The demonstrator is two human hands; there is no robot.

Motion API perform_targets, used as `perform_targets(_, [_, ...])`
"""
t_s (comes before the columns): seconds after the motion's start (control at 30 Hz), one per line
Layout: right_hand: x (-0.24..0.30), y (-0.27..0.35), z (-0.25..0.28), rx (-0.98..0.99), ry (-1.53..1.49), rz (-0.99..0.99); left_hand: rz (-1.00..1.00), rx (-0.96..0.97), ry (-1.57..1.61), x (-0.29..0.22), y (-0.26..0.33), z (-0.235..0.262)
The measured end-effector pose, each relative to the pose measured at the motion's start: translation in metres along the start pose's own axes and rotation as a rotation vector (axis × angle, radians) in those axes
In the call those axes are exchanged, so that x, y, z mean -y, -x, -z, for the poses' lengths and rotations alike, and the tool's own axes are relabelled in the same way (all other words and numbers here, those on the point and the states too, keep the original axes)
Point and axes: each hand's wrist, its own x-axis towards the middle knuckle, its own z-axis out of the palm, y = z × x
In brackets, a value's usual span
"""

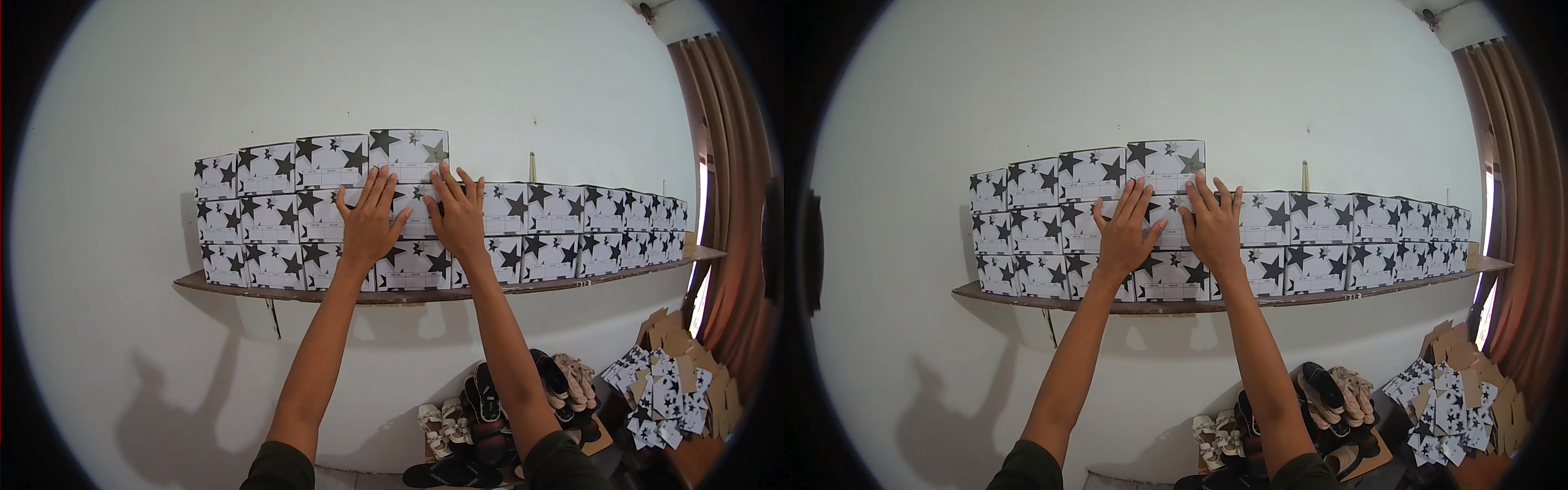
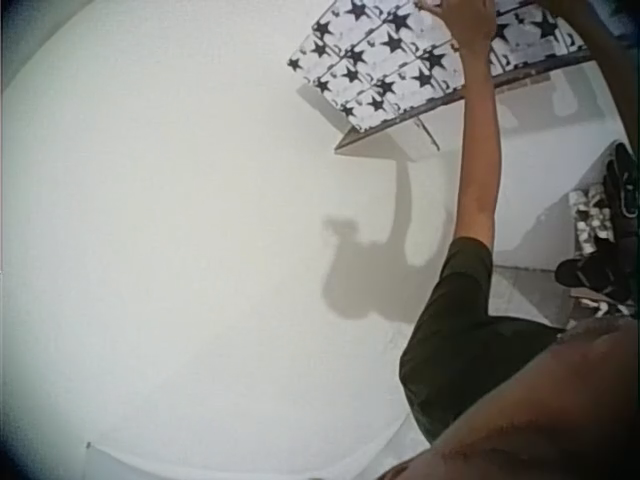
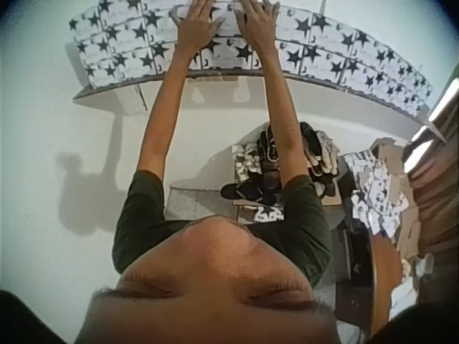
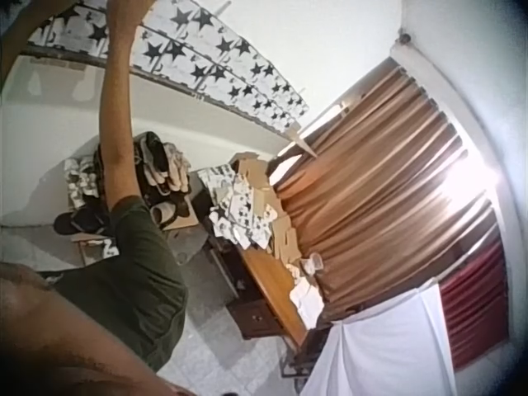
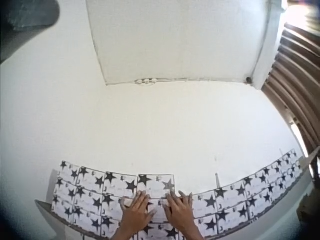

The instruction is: Folding cardboard sheets into shoe boxes and stacking them on a shelf.

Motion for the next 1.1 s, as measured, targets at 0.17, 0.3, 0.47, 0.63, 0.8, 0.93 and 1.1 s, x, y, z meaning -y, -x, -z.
perform_targets(0.17, [0.000,0.007,-0.006,0.007,0.038,0.015,-0.014,-0.013,-0.043,0.000,0.006,-0.006])
perform_targets(0.3, [0.003,0.010,-0.006,0.019,0.073,0.003,-0.010,0.005,-0.056,0.001,0.006,-0.005])
perform_targets(0.47, [0.006,0.013,-0.005,0.062,0.105,-0.019,-0.016,0.020,-0.092,0.000,0.007,-0.005])
perform_targets(0.63, [0.009,0.011,-0.004,0.103,0.150,-0.033,-0.004,0.065,-0.067,-0.002,0.006,-0.003])
perform_targets(0.8, [0.018,0.012,0.007,0.121,0.114,-0.046,0.023,0.117,-0.014,-0.007,0.004,0.011])
perform_targets(0.93, [0.035,0.026,0.022,0.161,0.019,-0.105,0.092,0.027,0.131,-0.012,0.018,0.029])
perform_targets(1.1, [0.055,0.053,0.053,0.194,-0.131,-0.139,0.163,0.099,0.237,-0.035,0.060,0.060])
